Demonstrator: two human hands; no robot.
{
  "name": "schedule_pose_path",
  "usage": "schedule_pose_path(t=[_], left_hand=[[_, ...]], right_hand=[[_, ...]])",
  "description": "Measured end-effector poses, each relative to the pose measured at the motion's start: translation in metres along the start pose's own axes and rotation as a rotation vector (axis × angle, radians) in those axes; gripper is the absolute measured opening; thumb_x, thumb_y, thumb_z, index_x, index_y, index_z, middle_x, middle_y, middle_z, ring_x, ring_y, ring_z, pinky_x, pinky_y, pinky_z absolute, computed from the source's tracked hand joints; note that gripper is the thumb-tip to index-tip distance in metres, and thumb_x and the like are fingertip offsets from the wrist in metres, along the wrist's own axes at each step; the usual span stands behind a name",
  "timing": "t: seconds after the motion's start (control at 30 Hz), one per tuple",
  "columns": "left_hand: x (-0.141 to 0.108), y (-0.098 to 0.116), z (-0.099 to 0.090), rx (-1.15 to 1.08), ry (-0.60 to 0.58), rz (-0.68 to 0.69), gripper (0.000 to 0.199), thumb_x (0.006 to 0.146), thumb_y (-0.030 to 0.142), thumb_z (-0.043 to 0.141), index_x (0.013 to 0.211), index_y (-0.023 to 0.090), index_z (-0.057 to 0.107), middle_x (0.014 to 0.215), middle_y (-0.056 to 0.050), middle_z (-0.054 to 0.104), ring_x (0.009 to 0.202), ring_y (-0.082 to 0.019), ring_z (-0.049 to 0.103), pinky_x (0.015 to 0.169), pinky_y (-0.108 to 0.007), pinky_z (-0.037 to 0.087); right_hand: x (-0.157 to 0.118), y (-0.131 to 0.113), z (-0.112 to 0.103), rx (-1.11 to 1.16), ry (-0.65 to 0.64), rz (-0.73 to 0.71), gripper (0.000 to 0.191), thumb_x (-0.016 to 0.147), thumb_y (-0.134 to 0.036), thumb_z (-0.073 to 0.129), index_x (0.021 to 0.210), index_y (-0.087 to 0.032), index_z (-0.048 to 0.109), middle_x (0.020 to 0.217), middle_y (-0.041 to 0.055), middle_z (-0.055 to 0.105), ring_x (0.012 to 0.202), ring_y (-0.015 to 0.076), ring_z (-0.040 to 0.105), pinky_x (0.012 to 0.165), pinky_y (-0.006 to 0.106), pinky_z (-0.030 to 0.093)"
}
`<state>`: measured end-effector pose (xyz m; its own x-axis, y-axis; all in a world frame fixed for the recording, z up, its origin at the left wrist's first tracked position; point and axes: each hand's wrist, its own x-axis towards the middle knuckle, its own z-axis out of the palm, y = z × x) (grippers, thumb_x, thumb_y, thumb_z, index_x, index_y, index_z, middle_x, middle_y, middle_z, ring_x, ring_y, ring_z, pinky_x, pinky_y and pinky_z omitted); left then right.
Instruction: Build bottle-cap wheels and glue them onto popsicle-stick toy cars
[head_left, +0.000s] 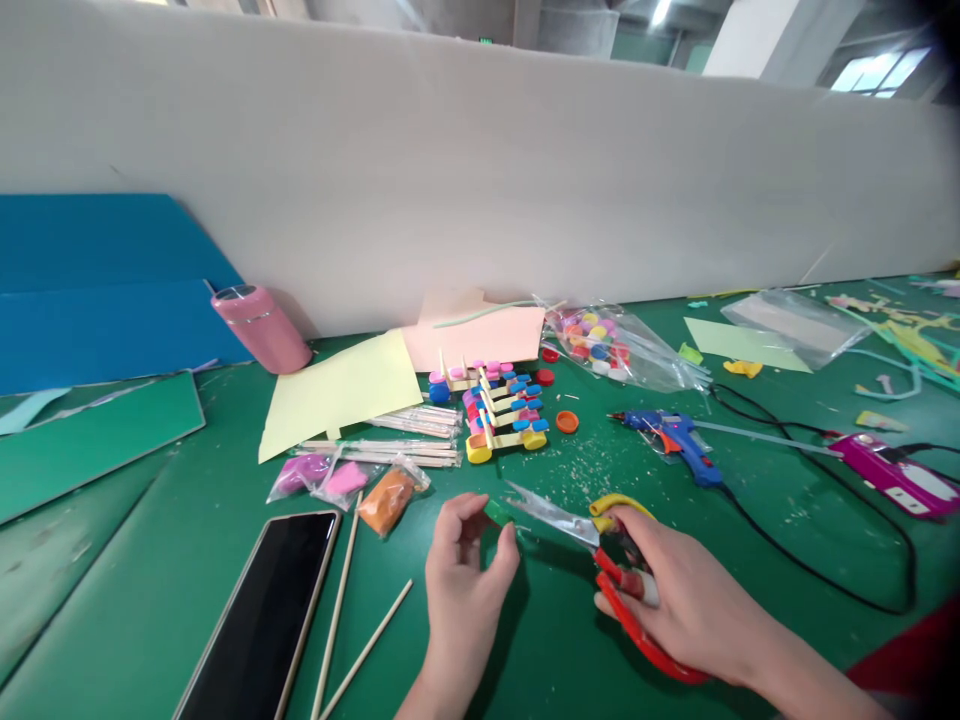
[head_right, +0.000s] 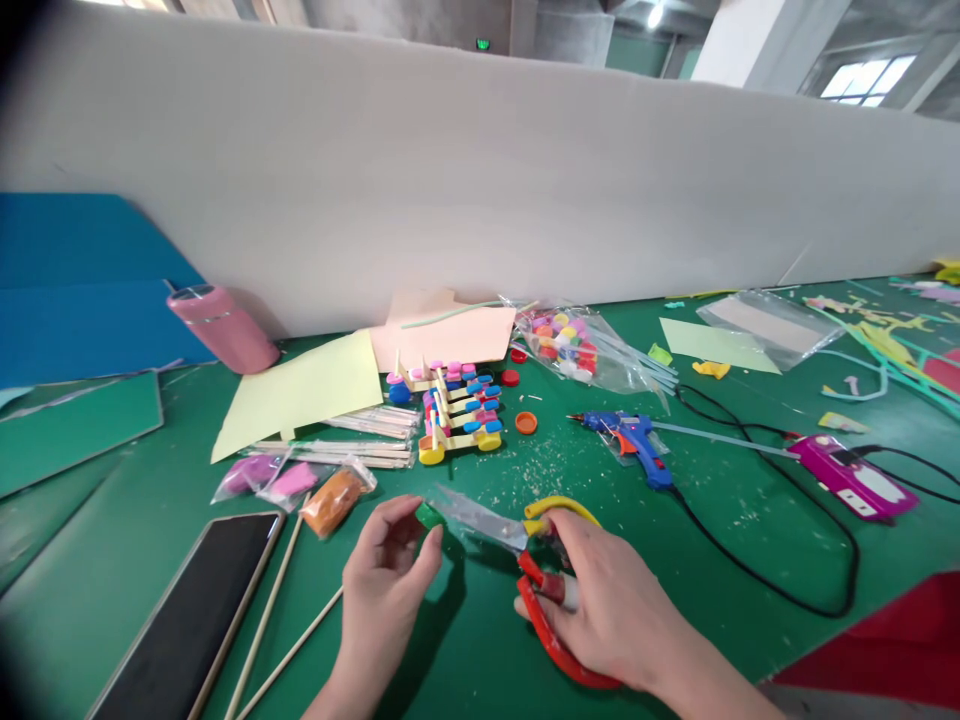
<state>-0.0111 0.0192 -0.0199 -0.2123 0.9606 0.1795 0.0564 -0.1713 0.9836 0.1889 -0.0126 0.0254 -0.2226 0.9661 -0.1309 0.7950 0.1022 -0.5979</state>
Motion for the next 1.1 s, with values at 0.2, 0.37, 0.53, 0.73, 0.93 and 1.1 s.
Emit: schedule_pose_path(t=[0.2, 0.37, 0.53, 0.73, 0.93, 1.1], left_hand=[[0.0, -0.003, -0.001, 0.165, 0.03, 0.123, 0.027, 0.069, 0.014, 0.058, 0.094, 0.019, 0.051, 0.091, -0.005, 0.052, 0.081, -0.017, 0.057, 0.072, -0.03, 0.049], [-0.001, -0.001, -0.001, 0.196, 0.056, 0.124, 0.027, 0.066, 0.016, 0.061, 0.092, 0.019, 0.053, 0.092, -0.006, 0.053, 0.081, -0.018, 0.057, 0.07, -0.03, 0.05], [0.001, -0.002, -0.001, 0.153, 0.073, 0.079, 0.026, 0.065, 0.017, 0.063, 0.09, 0.019, 0.054, 0.088, -0.004, 0.054, 0.078, -0.017, 0.057, 0.07, -0.029, 0.05], [0.0, -0.001, -0.002, 0.144, 0.108, 0.038, 0.024, 0.065, 0.018, 0.064, 0.087, 0.018, 0.053, 0.088, -0.004, 0.054, 0.075, -0.016, 0.057, 0.069, -0.029, 0.05], [0.0, 0.004, 0.001, 0.004, 0.098, -0.014, 0.023, 0.066, 0.019, 0.065, 0.086, 0.018, 0.055, 0.084, -0.003, 0.054, 0.073, -0.014, 0.058, 0.066, -0.026, 0.051], [0.0, 0.004, 0.002, -0.088, 0.067, -0.034, 0.023, 0.068, 0.02, 0.063, 0.09, 0.018, 0.055, 0.089, -0.004, 0.053, 0.08, -0.015, 0.059, 0.074, -0.028, 0.051]], right_hand=[[-0.001, 0.002, 0.004, -0.244, 0.069, -0.043, 0.04, 0.073, -0.041, 0.057, 0.105, -0.021, 0.045, 0.093, 0.0071, 0.061, 0.081, 0.0242, 0.059, 0.067, 0.035, 0.047], [0.001, 0.003, 0.004, -0.235, 0.048, -0.03, 0.04, 0.076, -0.044, 0.053, 0.107, -0.02, 0.046, 0.095, 0.0088, 0.061, 0.083, 0.0251, 0.06, 0.067, 0.036, 0.047], [0.001, -0.004, 0.004, -0.148, 0.011, 0.02, 0.039, 0.077, -0.048, 0.051, 0.105, -0.021, 0.049, 0.087, 0.0071, 0.063, 0.076, 0.0241, 0.062, 0.063, 0.033, 0.046], [0.002, -0.005, 0.005, -0.011, -0.014, 0.112, 0.029, 0.081, -0.049, 0.046, 0.093, -0.023, 0.048, 0.079, 0.0028, 0.064, 0.07, 0.0209, 0.063, 0.058, 0.028, 0.044], [0.001, -0.006, 0.001, -0.003, -0.033, 0.034, 0.033, 0.079, -0.043, 0.051, 0.104, -0.023, 0.044, 0.088, 0.0027, 0.063, 0.074, 0.0186, 0.062, 0.062, 0.027, 0.046], [0.002, -0.006, 0.004, -0.182, 0.054, -0.013, 0.041, 0.075, -0.046, 0.054, 0.104, -0.019, 0.047, 0.097, 0.0095, 0.06, 0.084, 0.0244, 0.059, 0.069, 0.036, 0.047]])
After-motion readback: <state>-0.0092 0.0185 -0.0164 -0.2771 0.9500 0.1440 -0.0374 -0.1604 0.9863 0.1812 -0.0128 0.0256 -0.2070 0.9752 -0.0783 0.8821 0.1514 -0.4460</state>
